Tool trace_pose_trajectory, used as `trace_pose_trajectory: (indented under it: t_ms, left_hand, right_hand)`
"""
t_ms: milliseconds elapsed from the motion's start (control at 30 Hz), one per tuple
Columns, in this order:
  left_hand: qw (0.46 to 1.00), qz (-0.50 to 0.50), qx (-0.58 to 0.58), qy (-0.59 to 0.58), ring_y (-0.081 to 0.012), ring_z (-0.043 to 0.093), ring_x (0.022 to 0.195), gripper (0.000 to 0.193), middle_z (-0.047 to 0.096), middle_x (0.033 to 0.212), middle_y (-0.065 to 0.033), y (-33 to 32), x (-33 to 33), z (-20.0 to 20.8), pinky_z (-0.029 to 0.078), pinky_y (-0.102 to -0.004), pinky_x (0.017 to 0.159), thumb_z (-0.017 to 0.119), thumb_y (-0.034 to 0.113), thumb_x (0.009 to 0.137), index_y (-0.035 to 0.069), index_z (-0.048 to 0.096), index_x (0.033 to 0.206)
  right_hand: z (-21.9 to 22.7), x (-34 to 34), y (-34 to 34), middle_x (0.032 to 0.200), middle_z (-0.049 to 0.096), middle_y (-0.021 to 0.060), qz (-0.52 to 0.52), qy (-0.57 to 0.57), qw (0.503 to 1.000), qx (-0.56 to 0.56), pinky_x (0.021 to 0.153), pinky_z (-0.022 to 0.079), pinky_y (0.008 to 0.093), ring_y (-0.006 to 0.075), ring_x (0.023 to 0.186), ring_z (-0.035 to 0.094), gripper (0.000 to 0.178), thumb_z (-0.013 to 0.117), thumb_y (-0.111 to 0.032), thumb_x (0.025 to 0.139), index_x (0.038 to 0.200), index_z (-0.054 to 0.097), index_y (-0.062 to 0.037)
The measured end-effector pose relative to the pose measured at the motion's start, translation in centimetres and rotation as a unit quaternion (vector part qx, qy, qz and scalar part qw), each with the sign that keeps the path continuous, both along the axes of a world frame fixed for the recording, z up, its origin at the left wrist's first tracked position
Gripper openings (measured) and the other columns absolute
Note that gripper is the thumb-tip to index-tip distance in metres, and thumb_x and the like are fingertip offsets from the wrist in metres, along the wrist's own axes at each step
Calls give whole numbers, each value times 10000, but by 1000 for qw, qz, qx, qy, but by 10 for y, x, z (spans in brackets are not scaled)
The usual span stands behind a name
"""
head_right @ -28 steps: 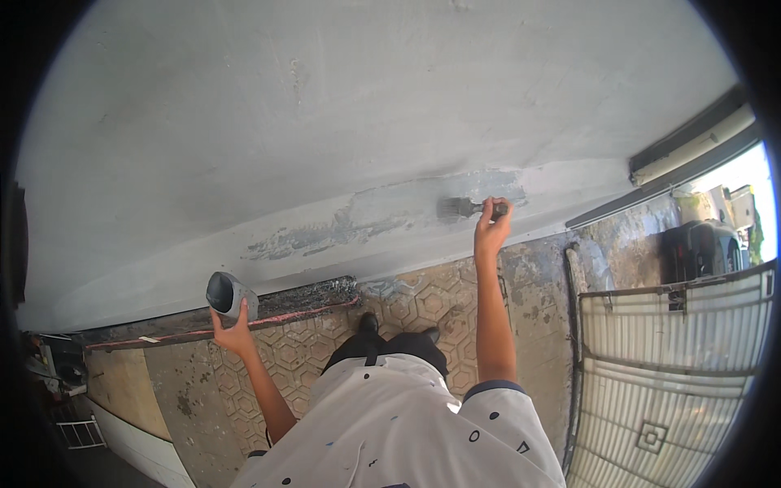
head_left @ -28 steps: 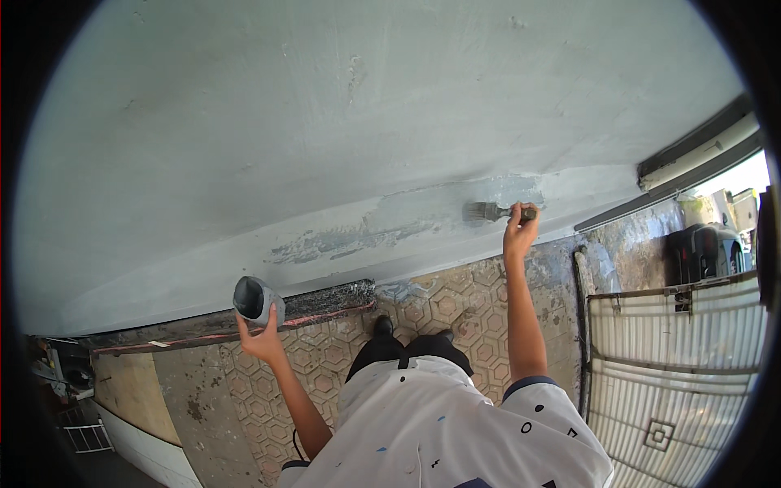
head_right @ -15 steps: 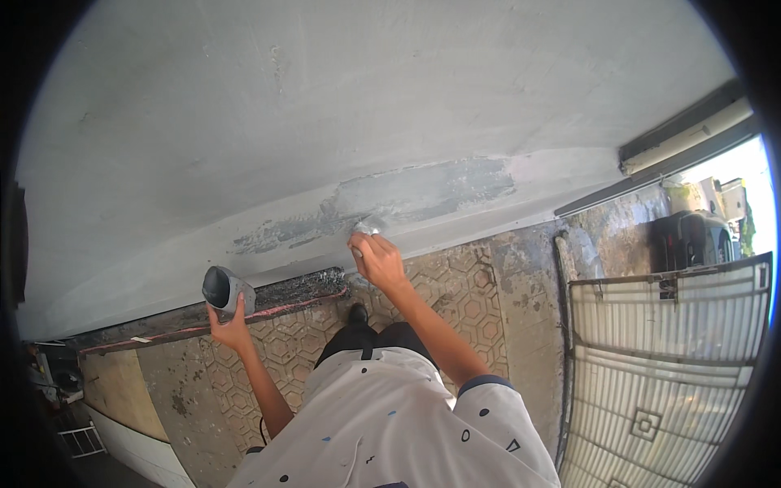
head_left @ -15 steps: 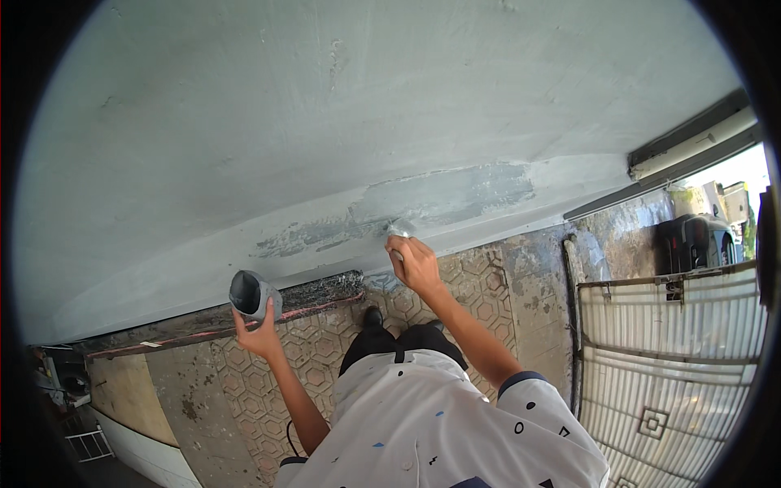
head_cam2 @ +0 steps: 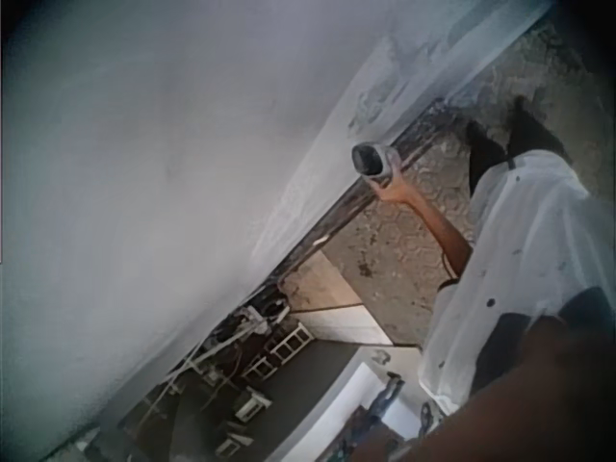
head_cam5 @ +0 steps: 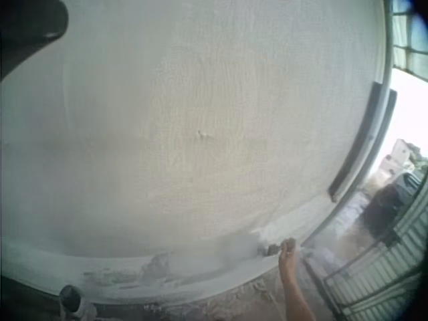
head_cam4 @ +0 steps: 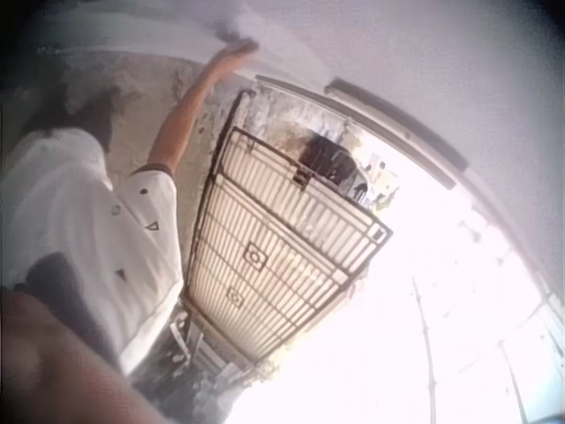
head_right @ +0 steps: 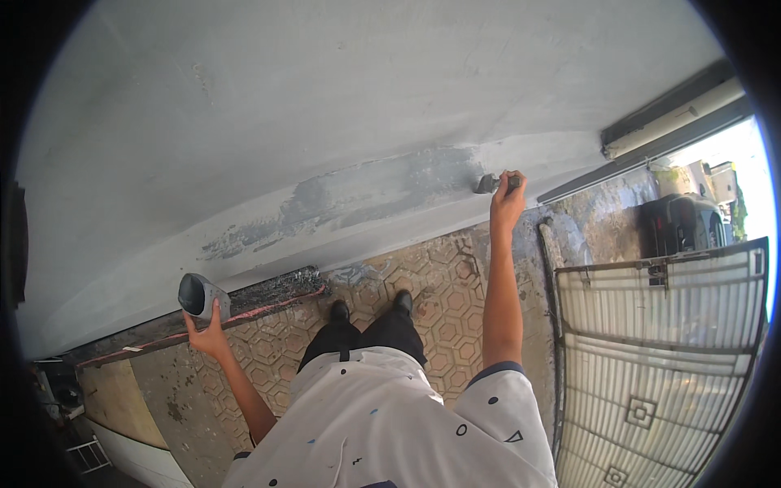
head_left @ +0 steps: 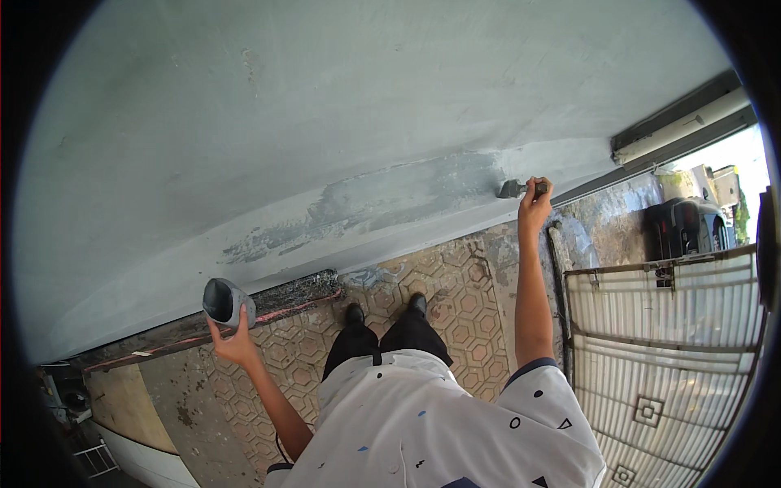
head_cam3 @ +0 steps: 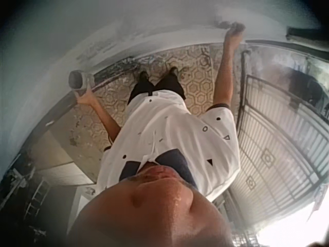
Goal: The person paints a gray wall using a paintbrush and a handheld paint container.
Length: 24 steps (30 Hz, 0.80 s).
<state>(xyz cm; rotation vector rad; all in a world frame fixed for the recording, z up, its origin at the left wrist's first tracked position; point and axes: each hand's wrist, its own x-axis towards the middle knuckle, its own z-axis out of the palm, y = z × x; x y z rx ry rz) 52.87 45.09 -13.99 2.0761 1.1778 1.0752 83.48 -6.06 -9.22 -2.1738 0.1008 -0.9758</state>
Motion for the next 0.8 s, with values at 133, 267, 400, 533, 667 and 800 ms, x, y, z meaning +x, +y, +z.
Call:
trace_pose_trajectory:
  t_ms: [133,267,400,533,667,800]
  left_hand:
    - [999,5,43,14,-202,650,855,706,676,1036,-156,-27,10,11,488,-319,773,876,264,577,-55,604,1145]
    - [998,16,54,20,-225,655,909,716,668,1052,-174,-65,20,24,480,-335,816,876,266,575,-67,598,1145]
    - [993,19,105,44,-230,656,904,710,672,1043,-171,-101,27,29,480,-334,813,876,260,572,-70,601,1137]
    - [996,-14,81,21,-244,657,898,690,677,1013,-171,-152,35,42,477,-343,818,875,246,565,-73,609,1116]
    - [992,-41,114,38,-247,648,884,687,672,1013,-175,-181,38,37,483,-335,788,871,229,567,-69,606,1126]
    - [993,-61,87,52,-261,642,873,703,665,1021,-174,-222,52,35,488,-338,767,872,232,563,-67,598,1137]
  right_hand:
    - [-15,12,-2,821,629,116,56,7,977,-204,641,466,404,304,763,592,113,597,-69,850,956,561,-74]
    - [-43,-23,75,893,628,45,272,5,934,-231,631,484,365,254,726,571,242,621,-15,719,927,547,-112]
    - [-25,-63,120,874,637,54,381,-25,920,-82,620,486,321,229,689,587,167,621,-29,793,921,530,-84]
    - [-24,-22,65,799,622,87,296,89,927,213,643,463,244,118,724,585,113,551,-59,917,980,459,-41]
    - [-67,50,-71,822,606,57,179,44,954,235,653,463,249,114,664,541,106,548,-69,925,989,467,-45]
    - [-21,61,-146,830,634,76,87,20,987,131,678,472,257,145,779,619,91,554,-65,914,974,492,-40]
